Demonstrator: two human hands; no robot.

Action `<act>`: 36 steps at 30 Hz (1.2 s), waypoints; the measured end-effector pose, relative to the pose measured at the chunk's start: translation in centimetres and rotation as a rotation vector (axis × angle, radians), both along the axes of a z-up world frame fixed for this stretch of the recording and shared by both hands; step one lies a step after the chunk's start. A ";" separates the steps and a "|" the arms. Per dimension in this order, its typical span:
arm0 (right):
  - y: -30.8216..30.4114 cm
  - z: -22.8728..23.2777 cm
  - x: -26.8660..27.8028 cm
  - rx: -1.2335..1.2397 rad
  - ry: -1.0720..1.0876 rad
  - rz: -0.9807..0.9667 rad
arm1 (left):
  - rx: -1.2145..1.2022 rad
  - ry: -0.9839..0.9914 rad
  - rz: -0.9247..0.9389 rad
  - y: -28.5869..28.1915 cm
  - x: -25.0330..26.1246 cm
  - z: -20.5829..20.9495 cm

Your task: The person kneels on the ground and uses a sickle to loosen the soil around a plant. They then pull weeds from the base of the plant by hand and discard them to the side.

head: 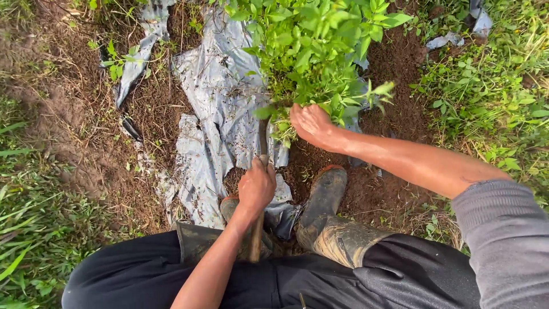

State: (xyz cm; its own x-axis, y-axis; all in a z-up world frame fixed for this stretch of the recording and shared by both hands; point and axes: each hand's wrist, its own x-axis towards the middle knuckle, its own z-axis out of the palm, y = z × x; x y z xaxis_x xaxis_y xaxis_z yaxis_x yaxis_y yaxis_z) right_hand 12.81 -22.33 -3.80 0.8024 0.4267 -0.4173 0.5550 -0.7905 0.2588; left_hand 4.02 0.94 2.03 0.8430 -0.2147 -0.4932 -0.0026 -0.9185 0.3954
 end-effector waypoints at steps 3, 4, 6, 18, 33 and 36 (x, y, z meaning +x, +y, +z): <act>1.0 5.3 -0.3 0.003 0.012 0.074 | 0.091 0.070 -0.070 1.3 -0.2 2.0; 0.8 5.4 -0.7 0.048 0.048 0.047 | 0.135 0.119 -0.086 2.4 -0.9 2.7; -0.1 4.7 -2.0 0.094 0.088 0.023 | 0.180 0.175 -0.099 4.3 -1.6 3.3; -1.8 -0.4 -7.8 -0.086 0.284 0.114 | -0.259 0.127 0.570 2.7 5.2 7.8; -6.0 1.5 -1.4 -0.245 0.087 -0.264 | -0.420 0.337 0.366 -2.1 2.4 5.6; -2.8 6.6 -3.2 -0.066 0.113 -0.299 | -0.277 0.295 0.225 -2.4 1.6 4.0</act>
State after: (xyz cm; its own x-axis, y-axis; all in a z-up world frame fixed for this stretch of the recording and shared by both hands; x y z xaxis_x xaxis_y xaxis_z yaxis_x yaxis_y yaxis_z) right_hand 9.61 -25.09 2.83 0.8353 0.1478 -0.5295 0.3286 -0.9064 0.2655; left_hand 5.63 -1.46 6.00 0.7160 -0.1998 -0.6689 0.3342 -0.7432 0.5797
